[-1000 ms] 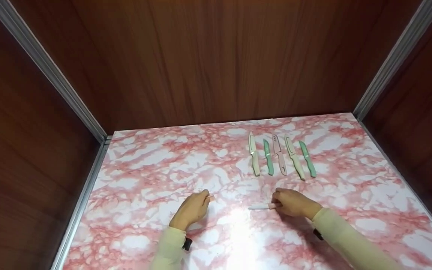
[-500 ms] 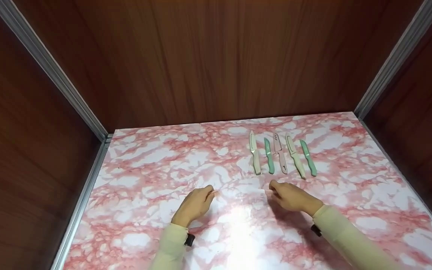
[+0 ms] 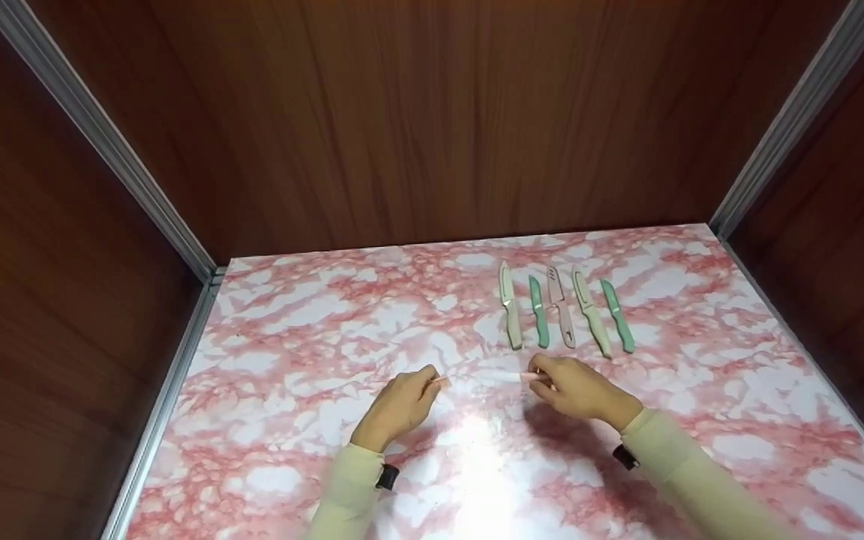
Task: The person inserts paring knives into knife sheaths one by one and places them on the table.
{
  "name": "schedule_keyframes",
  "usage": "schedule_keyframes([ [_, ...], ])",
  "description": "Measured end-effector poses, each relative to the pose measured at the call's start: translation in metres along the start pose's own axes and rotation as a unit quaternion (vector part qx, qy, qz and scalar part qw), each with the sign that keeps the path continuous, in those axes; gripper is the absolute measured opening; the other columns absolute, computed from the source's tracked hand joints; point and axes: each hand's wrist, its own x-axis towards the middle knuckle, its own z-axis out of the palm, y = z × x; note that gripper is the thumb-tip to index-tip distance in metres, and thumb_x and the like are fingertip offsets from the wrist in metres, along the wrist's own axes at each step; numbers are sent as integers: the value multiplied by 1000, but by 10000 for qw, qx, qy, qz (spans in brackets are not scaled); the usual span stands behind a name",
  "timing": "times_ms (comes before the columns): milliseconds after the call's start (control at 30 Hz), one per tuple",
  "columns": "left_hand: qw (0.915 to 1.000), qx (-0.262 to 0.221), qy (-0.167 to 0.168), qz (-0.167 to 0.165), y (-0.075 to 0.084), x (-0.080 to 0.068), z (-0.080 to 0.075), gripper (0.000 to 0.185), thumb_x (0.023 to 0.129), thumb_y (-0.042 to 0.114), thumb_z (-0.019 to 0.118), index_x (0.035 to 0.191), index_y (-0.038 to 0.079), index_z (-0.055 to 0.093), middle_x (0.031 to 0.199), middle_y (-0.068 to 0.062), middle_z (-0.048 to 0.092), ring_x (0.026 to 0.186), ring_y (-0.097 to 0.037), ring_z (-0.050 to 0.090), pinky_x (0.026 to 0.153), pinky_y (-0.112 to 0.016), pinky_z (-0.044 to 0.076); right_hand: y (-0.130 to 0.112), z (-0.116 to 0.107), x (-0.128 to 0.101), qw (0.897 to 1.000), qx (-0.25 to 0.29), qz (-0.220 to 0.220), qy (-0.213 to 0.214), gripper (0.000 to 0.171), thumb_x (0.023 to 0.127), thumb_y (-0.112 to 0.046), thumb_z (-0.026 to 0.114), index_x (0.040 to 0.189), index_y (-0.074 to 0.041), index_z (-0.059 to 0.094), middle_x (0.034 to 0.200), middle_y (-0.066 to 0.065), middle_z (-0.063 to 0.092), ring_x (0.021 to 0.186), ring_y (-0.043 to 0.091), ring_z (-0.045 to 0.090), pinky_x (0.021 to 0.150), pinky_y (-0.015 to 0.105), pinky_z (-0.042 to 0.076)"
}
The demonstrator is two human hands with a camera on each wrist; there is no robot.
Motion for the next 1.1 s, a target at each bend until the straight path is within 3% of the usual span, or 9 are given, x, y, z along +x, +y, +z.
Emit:
schedule_keyframes([
  [267,9999,9,16,106,6,5,0,27,103,29,40,80,14,43,61,8,29,51,-6,25,50,-23,28,-10,-8,6,9986,102,-317,412,20,97,-29,55,80,-20,57,60,-14,41,51,2,33,50,24,33],
  [633,9994,-247,-12,256,16,7,4,27,102,29,41,80,15,46,62,8,32,52,-6,28,52,-23,30,-23,-16,8,9981,107,-505,349,20,97,-31,55,84,-18,64,62,-17,47,50,-1,37,52,23,37],
  [1100,9993,-223,16,300,23,7,3,27,102,33,42,80,17,47,61,8,33,52,-6,28,53,-23,31,-25,-17,12,9954,25,-826,493,20,96,-25,57,76,-19,60,59,-16,40,49,-2,32,50,22,34],
])
